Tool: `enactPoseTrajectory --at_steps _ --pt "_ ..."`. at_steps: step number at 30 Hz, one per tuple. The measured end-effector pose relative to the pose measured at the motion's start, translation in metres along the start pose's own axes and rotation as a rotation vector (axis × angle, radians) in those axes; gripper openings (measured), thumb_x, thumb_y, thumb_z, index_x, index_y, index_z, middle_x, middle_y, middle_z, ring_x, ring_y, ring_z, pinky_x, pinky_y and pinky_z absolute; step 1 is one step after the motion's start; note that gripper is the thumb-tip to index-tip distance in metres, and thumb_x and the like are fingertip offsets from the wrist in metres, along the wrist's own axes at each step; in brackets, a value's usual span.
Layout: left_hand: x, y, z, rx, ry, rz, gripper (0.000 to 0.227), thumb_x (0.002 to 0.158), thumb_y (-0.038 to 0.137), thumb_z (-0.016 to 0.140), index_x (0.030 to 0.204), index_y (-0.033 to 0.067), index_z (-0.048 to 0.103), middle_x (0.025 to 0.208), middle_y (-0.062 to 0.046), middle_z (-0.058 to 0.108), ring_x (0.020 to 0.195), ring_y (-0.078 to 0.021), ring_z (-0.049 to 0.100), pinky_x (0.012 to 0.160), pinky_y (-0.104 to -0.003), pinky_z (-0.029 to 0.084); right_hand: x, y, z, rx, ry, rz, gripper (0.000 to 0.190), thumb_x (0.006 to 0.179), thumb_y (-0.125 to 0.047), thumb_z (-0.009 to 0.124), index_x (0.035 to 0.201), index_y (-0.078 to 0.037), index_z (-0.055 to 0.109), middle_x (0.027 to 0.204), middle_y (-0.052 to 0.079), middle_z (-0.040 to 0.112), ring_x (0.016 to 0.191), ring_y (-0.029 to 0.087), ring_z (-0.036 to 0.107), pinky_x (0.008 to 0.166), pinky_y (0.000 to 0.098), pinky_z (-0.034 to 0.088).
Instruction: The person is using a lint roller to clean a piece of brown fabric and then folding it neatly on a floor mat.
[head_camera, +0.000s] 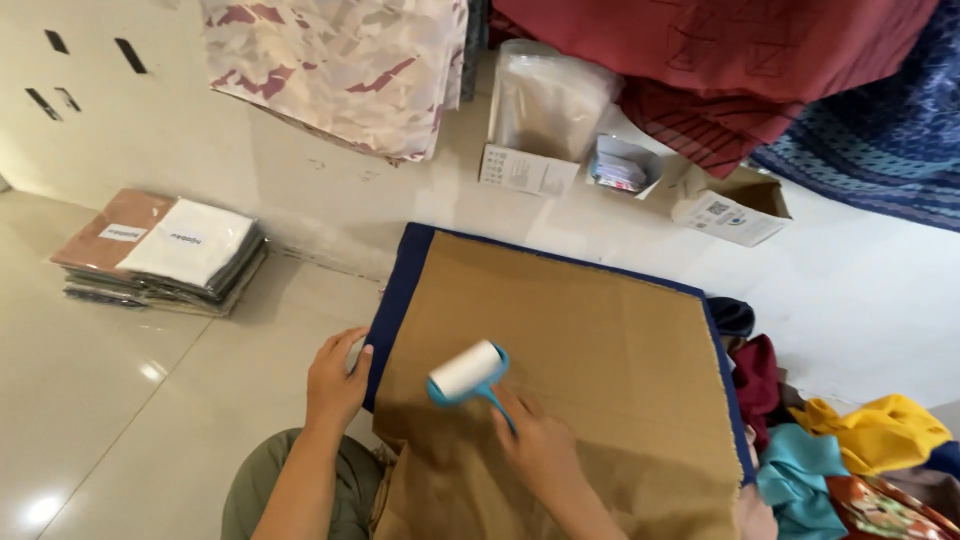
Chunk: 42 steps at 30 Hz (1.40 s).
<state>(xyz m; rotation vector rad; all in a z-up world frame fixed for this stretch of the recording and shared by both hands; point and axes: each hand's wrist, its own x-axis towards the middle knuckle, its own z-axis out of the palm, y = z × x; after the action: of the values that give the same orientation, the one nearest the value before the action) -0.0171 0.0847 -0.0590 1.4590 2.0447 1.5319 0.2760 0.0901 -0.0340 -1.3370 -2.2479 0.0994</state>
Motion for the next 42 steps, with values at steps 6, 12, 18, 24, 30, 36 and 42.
enactPoseTrajectory --at_steps 6,12,18,24,30,36,42 --pt "0.002 0.016 -0.011 -0.024 -0.052 -0.231 0.027 0.104 0.025 0.061 0.127 0.0194 0.074 0.128 -0.008 0.069 0.128 -0.0282 0.062 0.112 -0.045 0.045 0.12 -0.039 0.085 -0.042 -0.168 0.047 0.039 0.104 -0.039 0.048 0.142 -0.031 0.055 0.103 0.015 0.071 0.084 0.041 0.076 0.069 0.0547 0.062" --pt "0.002 -0.003 -0.003 0.008 0.023 -0.102 0.027 0.097 0.02 0.064 0.121 0.0168 0.074 0.121 -0.006 0.072 0.115 -0.0264 0.066 0.099 -0.039 0.051 0.152 -0.051 0.092 -0.037 -0.177 0.072 0.039 0.103 -0.037 0.048 0.14 -0.027 0.052 0.093 0.016 0.074 0.08 0.044 0.073 0.066 0.0548 0.059" --pt "0.007 0.019 0.0 0.051 0.091 0.141 0.03 0.088 0.009 0.069 0.117 0.0098 0.073 0.119 -0.006 0.072 0.105 -0.0243 0.068 0.092 -0.034 0.053 -0.012 0.001 0.054 -0.146 0.056 0.119 0.045 0.09 -0.033 0.064 0.135 -0.035 0.059 0.091 0.005 0.073 0.061 0.036 0.07 0.048 0.0501 0.055" --pt "0.006 0.028 0.047 0.314 -0.021 0.429 0.045 0.087 0.023 0.07 0.131 0.0141 0.065 0.137 -0.004 0.064 0.137 -0.026 0.053 0.107 -0.041 0.039 -0.164 0.138 0.176 0.009 0.264 0.143 0.062 0.078 -0.019 0.071 0.139 -0.022 0.061 0.109 0.003 0.072 0.062 0.017 0.064 0.059 0.0247 0.051" --pt "-0.006 0.001 0.072 0.566 -0.164 0.416 0.056 0.097 0.045 0.053 0.146 0.0166 0.053 0.157 -0.002 0.049 0.147 -0.027 0.042 0.109 -0.047 0.036 0.011 0.022 0.072 -0.265 -0.005 0.402 0.054 0.092 -0.042 0.058 0.145 -0.042 0.046 0.089 0.011 0.072 0.059 0.043 0.069 0.049 0.0548 0.055" --pt "-0.009 -0.001 0.073 0.624 -0.063 0.47 0.056 0.096 0.046 0.054 0.144 0.0164 0.056 0.157 -0.003 0.05 0.143 -0.025 0.048 0.108 -0.046 0.039 0.183 0.013 0.115 -0.052 0.026 0.262 0.051 0.096 -0.025 0.056 0.145 -0.017 0.045 0.092 0.022 0.069 0.07 0.046 0.07 0.06 0.0569 0.056" --pt "-0.01 -0.006 0.074 0.595 -0.089 0.425 0.056 0.094 0.047 0.055 0.144 0.0211 0.056 0.159 0.001 0.048 0.145 -0.023 0.045 0.111 -0.048 0.036 0.185 0.021 0.118 -0.014 0.019 0.261 0.048 0.099 -0.027 0.053 0.143 -0.013 0.046 0.081 0.023 0.071 0.068 0.046 0.069 0.06 0.0561 0.056"
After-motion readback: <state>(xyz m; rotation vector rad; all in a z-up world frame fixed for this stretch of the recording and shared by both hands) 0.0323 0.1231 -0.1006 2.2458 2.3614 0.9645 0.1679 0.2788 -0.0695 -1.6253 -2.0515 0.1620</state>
